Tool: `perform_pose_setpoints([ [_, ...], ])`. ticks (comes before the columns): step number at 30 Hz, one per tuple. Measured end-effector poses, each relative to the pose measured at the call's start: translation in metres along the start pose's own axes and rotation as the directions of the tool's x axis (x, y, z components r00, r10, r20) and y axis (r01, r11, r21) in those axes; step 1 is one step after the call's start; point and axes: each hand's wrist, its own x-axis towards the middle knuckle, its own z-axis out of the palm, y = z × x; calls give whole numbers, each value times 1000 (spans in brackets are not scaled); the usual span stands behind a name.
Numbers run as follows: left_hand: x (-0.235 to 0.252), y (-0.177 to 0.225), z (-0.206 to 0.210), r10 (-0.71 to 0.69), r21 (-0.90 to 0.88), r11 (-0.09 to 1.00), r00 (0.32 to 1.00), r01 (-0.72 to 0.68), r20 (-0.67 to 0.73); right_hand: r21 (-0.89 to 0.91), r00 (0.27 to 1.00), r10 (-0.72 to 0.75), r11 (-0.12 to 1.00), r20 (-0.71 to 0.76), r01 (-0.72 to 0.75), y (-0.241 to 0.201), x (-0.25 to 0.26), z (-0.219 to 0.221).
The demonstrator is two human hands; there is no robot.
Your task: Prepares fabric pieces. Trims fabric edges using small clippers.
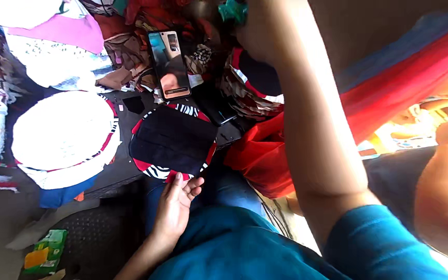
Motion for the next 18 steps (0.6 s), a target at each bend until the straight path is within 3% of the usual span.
perform_pose_setpoints([
  [2,3,1,-3,-32,30,999,998,33,-47,209,999,-49,977,-8,49,15,-47,4],
  [4,5,4,-6,-39,30,999,992,43,-120,572,996,-81,819,35,47,30,-103,25],
  [6,5,7,-7,-20,25,999,987,24,-157,907,976,-106,400,190,-133,43,-155,55],
  [8,3,6,-6,1,28,1000,986,3,-168,928,910,-187,24,369,-371,55,-194,83],
  [10,2,2,-5,20,31,999,984,-15,-177,842,845,-267,-166,463,-513,64,-222,104],
  [14,3,-5,1,-10,0,1000,985,10,-172,751,818,-300,-331,491,-572,77,-250,128],
  [18,-1,-5,-2,-41,53,998,999,41,-16,761,808,-291,-284,512,-584,77,-259,137],
])
